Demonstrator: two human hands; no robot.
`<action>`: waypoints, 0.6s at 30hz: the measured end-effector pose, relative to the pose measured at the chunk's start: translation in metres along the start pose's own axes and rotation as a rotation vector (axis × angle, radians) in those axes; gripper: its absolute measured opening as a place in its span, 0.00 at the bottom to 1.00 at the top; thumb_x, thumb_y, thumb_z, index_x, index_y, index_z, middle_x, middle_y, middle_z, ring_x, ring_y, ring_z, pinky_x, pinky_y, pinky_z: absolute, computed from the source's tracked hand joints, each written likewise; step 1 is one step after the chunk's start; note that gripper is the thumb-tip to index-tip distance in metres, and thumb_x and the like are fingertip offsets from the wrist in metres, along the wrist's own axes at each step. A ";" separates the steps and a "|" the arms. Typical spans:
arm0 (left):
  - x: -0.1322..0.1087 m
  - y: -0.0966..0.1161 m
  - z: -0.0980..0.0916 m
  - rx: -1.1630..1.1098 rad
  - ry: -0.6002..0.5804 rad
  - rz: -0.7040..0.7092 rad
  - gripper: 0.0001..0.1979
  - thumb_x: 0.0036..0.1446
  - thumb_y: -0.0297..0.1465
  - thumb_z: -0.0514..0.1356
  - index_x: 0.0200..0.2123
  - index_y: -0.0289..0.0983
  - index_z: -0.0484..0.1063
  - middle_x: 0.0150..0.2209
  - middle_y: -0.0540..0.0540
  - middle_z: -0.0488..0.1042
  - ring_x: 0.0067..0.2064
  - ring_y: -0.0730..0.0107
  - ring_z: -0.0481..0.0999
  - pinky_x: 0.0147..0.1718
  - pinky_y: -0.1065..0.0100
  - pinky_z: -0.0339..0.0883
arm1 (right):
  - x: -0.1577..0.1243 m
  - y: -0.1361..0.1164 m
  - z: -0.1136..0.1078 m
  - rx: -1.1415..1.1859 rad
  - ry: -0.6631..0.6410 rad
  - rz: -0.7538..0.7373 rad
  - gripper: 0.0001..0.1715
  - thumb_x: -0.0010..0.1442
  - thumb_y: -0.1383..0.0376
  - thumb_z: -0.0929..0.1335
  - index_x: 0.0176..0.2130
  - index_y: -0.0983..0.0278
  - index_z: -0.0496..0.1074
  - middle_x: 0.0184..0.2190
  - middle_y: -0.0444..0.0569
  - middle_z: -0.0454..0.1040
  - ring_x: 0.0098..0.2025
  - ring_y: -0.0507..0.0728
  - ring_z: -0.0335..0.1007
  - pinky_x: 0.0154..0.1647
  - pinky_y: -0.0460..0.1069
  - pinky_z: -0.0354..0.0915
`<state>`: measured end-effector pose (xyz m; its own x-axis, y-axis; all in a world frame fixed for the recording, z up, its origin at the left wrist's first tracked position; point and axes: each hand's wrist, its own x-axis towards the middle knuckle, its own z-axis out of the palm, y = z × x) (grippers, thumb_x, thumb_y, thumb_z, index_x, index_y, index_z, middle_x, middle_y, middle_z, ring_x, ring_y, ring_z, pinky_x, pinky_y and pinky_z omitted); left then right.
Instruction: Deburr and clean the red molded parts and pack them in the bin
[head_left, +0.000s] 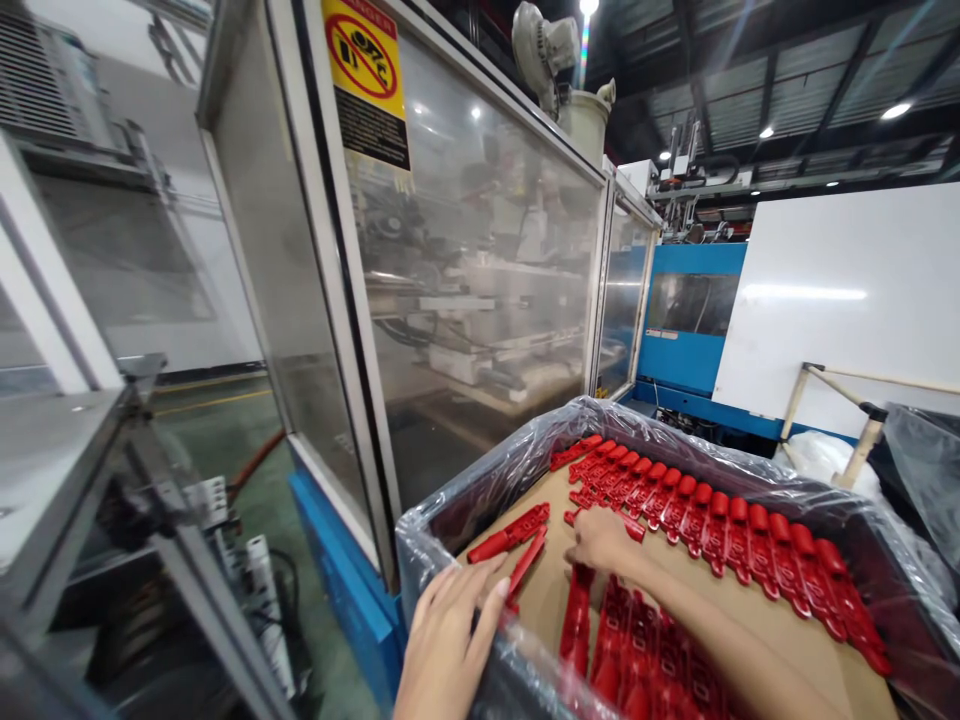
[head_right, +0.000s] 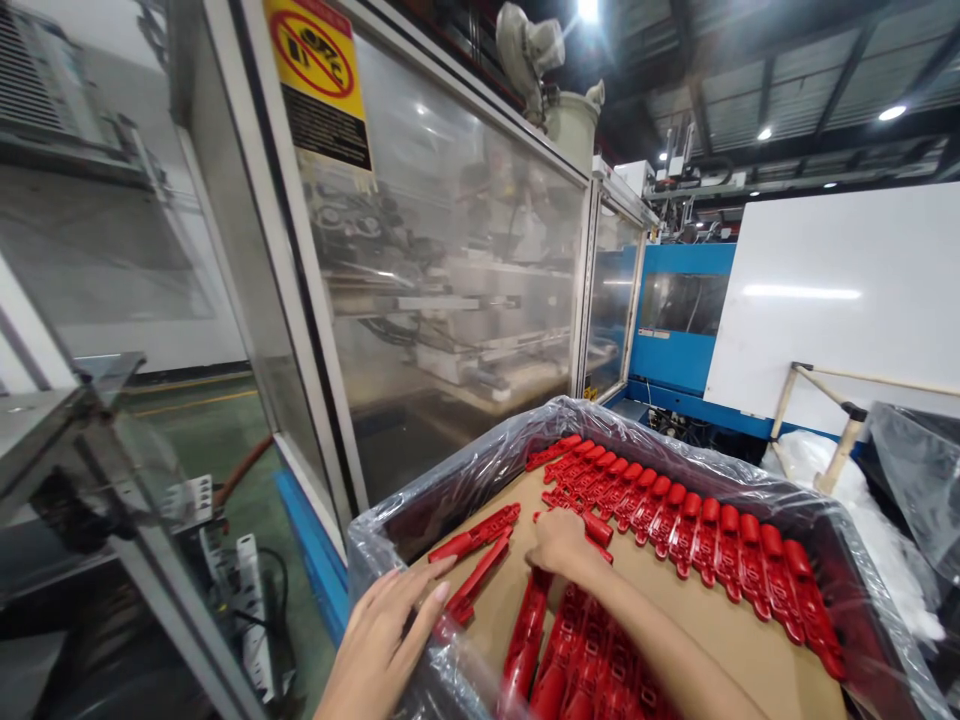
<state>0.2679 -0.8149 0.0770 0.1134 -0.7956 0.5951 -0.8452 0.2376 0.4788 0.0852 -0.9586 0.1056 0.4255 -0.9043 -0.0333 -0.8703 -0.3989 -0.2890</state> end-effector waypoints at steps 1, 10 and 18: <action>-0.001 -0.001 0.001 0.001 0.002 -0.004 0.19 0.66 0.44 0.51 0.49 0.46 0.77 0.48 0.47 0.83 0.51 0.55 0.80 0.60 0.42 0.65 | -0.002 0.002 -0.010 0.073 0.019 -0.023 0.07 0.55 0.65 0.75 0.34 0.66 0.77 0.35 0.51 0.81 0.40 0.58 0.79 0.46 0.55 0.73; -0.008 -0.006 0.014 0.007 0.136 -0.026 0.26 0.61 0.45 0.57 0.58 0.39 0.71 0.56 0.40 0.78 0.56 0.48 0.77 0.56 0.39 0.70 | -0.029 0.013 -0.091 0.763 0.285 -0.442 0.15 0.59 0.58 0.68 0.43 0.62 0.77 0.41 0.50 0.82 0.43 0.59 0.79 0.46 0.53 0.73; -0.017 0.012 -0.014 -0.199 0.319 0.017 0.16 0.57 0.42 0.65 0.47 0.43 0.79 0.46 0.46 0.83 0.45 0.61 0.84 0.48 0.65 0.77 | -0.065 -0.006 -0.104 1.302 0.336 -0.603 0.12 0.50 0.59 0.79 0.36 0.58 0.81 0.38 0.48 0.84 0.40 0.56 0.80 0.40 0.48 0.75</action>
<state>0.2634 -0.7913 0.0815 0.2836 -0.5844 0.7603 -0.7336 0.3784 0.5645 0.0371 -0.9136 0.2088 0.3998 -0.7191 0.5683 0.3232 -0.4696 -0.8216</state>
